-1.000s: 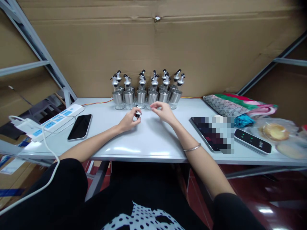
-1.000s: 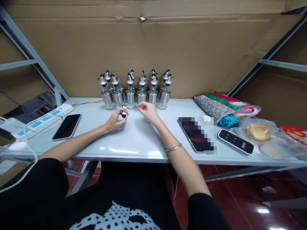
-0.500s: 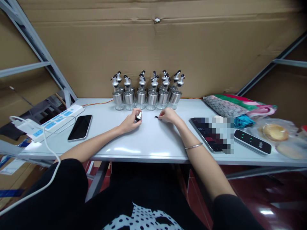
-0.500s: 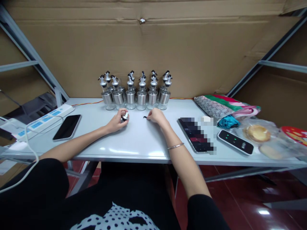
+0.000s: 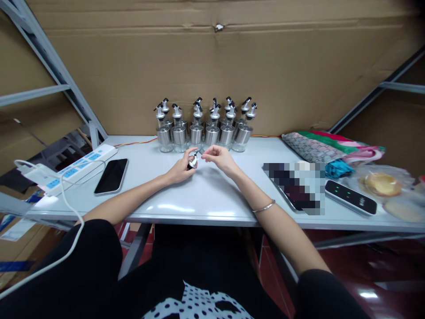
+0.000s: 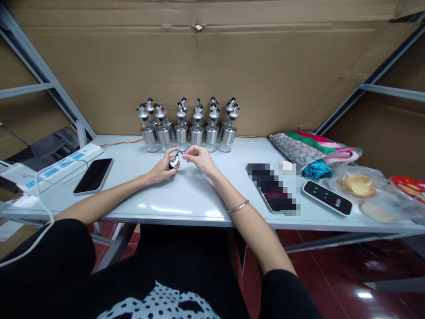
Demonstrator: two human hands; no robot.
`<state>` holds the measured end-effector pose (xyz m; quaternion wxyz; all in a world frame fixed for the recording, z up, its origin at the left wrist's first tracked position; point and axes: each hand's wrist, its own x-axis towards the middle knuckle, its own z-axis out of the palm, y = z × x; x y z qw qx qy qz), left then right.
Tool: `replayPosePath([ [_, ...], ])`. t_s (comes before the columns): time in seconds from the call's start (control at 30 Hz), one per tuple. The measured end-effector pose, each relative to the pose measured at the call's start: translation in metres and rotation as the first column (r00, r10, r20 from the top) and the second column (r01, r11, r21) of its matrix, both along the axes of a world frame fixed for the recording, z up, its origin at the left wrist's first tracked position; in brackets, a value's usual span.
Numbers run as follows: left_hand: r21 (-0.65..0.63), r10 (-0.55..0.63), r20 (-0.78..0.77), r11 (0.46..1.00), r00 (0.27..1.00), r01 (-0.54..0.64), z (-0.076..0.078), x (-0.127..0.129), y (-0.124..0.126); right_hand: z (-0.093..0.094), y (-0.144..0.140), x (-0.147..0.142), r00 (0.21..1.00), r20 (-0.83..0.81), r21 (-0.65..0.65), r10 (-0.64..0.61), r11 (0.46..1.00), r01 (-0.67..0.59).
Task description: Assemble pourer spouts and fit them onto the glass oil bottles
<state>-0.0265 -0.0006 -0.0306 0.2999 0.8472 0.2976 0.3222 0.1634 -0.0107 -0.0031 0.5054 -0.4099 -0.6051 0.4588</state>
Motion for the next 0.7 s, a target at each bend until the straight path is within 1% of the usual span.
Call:
replayPosePath([
  [0.07, -0.005, -0.007, 0.007, 1.000, 1.000, 0.007, 0.001, 0.000, -0.001, -0.001, 0.001, 0.000, 1.000, -0.009, 0.009, -0.005, 1.000, 0.005],
  [0.17, -0.007, -0.027, 0.011, 1.000, 1.000, 0.027, 0.002, 0.000, -0.002, -0.001, 0.001, -0.001, 1.000, 0.018, 0.006, 0.004, 1.000, -0.004],
  [0.37, -0.004, -0.044, 0.021, 0.999, 0.999, 0.045, 0.000, 0.001, -0.001, -0.004, -0.002, -0.003, 0.999, 0.046, 0.007, 0.005, 1.000, -0.005],
  [0.43, 0.009, -0.008, 0.025, 1.000, 1.000, 0.007, 0.000, 0.005, -0.003, -0.005, -0.005, -0.002, 0.999, 0.042, -0.009, 0.002, 1.000, -0.001],
  [0.57, -0.005, 0.121, 0.057, 0.993, 0.991, -0.120, 0.004, 0.015, -0.015, -0.002, -0.010, 0.001, 1.000, -0.002, -0.058, -0.001, 0.998, 0.001],
  [0.7, -0.012, 0.186, 0.048, 0.983, 0.981, -0.186, 0.003, 0.019, -0.027, -0.001, -0.011, 0.002, 1.000, -0.002, -0.073, 0.030, 0.997, -0.030],
])
